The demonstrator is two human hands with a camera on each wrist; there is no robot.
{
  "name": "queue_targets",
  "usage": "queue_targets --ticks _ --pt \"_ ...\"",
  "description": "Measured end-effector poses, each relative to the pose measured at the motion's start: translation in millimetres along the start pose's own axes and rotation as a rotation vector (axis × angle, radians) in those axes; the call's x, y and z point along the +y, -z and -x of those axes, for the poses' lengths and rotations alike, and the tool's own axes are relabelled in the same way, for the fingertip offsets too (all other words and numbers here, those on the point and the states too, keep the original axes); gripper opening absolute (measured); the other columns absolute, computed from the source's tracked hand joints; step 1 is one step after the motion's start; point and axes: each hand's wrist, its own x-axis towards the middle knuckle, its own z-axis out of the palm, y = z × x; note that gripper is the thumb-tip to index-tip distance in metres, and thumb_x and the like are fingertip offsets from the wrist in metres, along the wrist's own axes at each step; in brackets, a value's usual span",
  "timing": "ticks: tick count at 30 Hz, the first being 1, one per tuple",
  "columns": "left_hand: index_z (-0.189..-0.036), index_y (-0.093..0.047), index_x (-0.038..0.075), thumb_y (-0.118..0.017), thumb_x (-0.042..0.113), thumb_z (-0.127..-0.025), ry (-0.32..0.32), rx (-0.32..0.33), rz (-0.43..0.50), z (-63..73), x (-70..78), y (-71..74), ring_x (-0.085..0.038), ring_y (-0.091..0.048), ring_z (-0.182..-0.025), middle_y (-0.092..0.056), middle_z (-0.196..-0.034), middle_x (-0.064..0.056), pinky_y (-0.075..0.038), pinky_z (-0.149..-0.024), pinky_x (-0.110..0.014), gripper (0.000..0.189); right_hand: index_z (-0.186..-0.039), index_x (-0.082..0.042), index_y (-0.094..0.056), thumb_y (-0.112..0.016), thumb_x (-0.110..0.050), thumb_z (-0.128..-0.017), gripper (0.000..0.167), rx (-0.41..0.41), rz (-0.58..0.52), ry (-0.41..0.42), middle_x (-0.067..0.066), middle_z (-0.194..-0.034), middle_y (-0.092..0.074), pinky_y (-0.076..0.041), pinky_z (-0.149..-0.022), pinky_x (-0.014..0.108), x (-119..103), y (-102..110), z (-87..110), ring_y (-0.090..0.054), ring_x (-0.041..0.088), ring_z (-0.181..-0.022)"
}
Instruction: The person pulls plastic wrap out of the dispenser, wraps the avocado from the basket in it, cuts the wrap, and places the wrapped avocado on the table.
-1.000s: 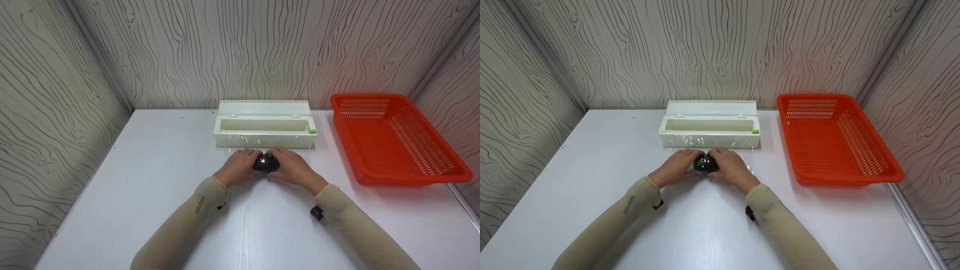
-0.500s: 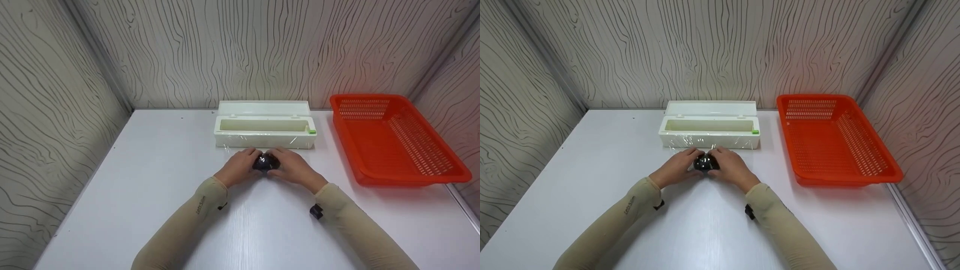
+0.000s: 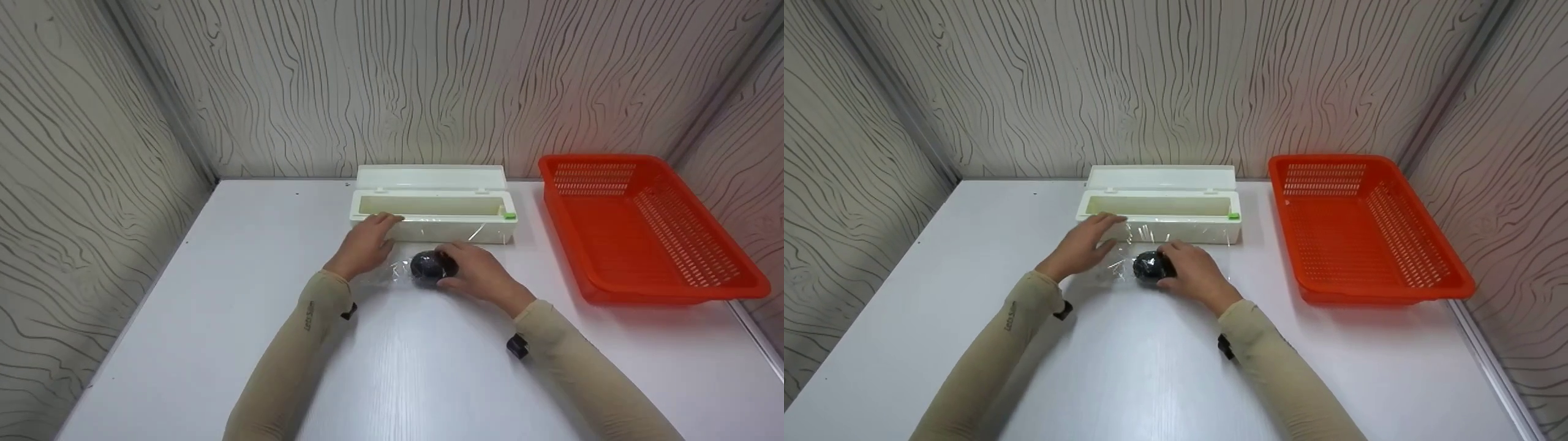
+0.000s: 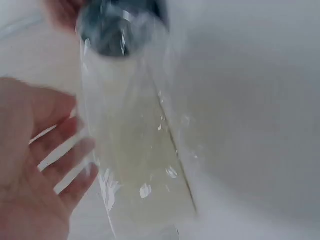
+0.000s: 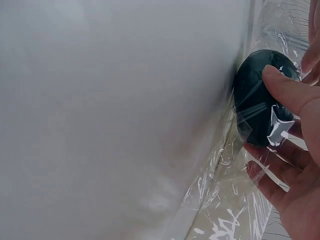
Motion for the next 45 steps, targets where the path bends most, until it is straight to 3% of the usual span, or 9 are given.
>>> queue_targets --ticks 4,8,12,18,32,35,38,41,45 --pt "-0.159 -0.039 0.017 -0.069 0.026 -0.099 0.13 0.071 -0.044 -9.7 -22.8 9.8 -0.029 -0.035 -0.154 -0.042 -0.163 -0.006 -0.029 -0.127 -0.05 0.068 -0.139 -0.006 -0.06 -0.088 -0.028 -0.084 0.066 0.004 0.011 0.008 0.016 -0.131 -0.065 -0.051 -0.108 0.054 1 1 0.3 -0.064 0.036 -0.123" --pt "-0.165 -0.029 0.021 -0.067 0.043 -0.1 0.205 0.005 -0.043 -15.9 -40.2 11.9 -0.029 -0.017 -0.161 -0.026 -0.172 -0.003 -0.022 -0.13 -0.05 0.078 -0.138 -0.007 -0.06 -0.088 -0.028 -0.084 0.065 0.0 0.008 0.006 0.015 -0.131 -0.065 -0.051 -0.109 0.053 2 1 0.3 -0.064 0.036 -0.124" --pt "-0.161 -0.037 0.018 -0.057 0.049 -0.104 0.239 -0.043 -0.016 -16.6 -51.9 8.1 -0.024 -0.011 -0.162 -0.02 -0.173 0.001 -0.021 -0.13 -0.046 0.068 -0.138 -0.007 -0.06 -0.088 -0.029 -0.084 0.065 -0.002 0.001 0.003 0.014 -0.131 -0.065 -0.051 -0.109 0.053 2 0 0.3 -0.064 0.035 -0.124" --pt "-0.145 -0.06 0.014 -0.059 0.043 -0.104 0.216 0.004 0.019 -11.2 -56.4 7.5 -0.02 -0.016 -0.161 -0.029 -0.17 0.004 -0.023 -0.13 -0.043 0.05 -0.137 -0.007 -0.061 -0.088 -0.03 -0.083 0.065 0.005 0.014 -0.002 0.013 -0.129 -0.066 -0.052 -0.107 0.052 2 -1 2.0 -0.065 0.035 -0.121" --pt "-0.141 -0.063 0.02 -0.057 0.045 -0.103 0.151 -0.028 -0.017 5.5 -59.9 15.9 -0.022 -0.02 -0.161 -0.031 -0.169 0.006 -0.026 -0.128 -0.048 0.046 -0.135 -0.01 -0.059 -0.088 -0.031 -0.083 0.063 -0.002 0.02 0.032 0.009 -0.125 -0.066 -0.054 -0.103 0.052 -6 -4 16.0 -0.066 0.033 -0.117" --pt "-0.151 -0.054 0.021 -0.059 0.046 -0.104 0.153 -0.05 -0.043 7.2 -59.2 19.8 -0.023 -0.021 -0.16 -0.029 -0.17 0.005 -0.026 -0.128 -0.048 0.053 -0.134 -0.009 -0.059 -0.089 -0.031 -0.082 0.063 -0.003 0.016 0.047 0.009 -0.125 -0.067 -0.055 -0.103 0.052 -8 -4 15.9 -0.066 0.034 -0.117" --pt "-0.163 -0.034 0.025 -0.058 0.051 -0.102 0.166 -0.077 -0.06 4.6 -58.5 23.6 -0.024 -0.022 -0.16 -0.022 -0.173 0.004 -0.027 -0.128 -0.049 0.07 -0.134 -0.01 -0.059 -0.089 -0.031 -0.081 0.064 -0.012 0.014 0.045 0.009 -0.127 -0.066 -0.054 -0.104 0.052 -8 -5 15.2 -0.066 0.034 -0.118" --pt "-0.167 -0.015 0.026 -0.061 0.062 -0.095 0.16 -0.099 -0.058 -2.6 -59.0 25.5 -0.025 -0.017 -0.161 -0.013 -0.175 0.001 -0.024 -0.129 -0.049 0.093 -0.134 -0.012 -0.059 -0.09 -0.031 -0.081 0.064 -0.017 0.015 0.035 0.008 -0.126 -0.066 -0.055 -0.103 0.051 -6 -5 15.0 -0.066 0.033 -0.118" --pt "-0.168 -0.006 0.019 -0.069 0.072 -0.086 0.171 -0.127 -0.063 -11.5 -62.0 25.1 -0.024 -0.008 -0.163 -0.005 -0.175 0.0 -0.019 -0.131 -0.044 0.116 -0.133 -0.012 -0.059 -0.09 -0.03 -0.081 0.063 -0.015 0.009 0.037 0.006 -0.123 -0.066 -0.056 -0.102 0.052 -6 -6 14.8 -0.067 0.032 -0.116"
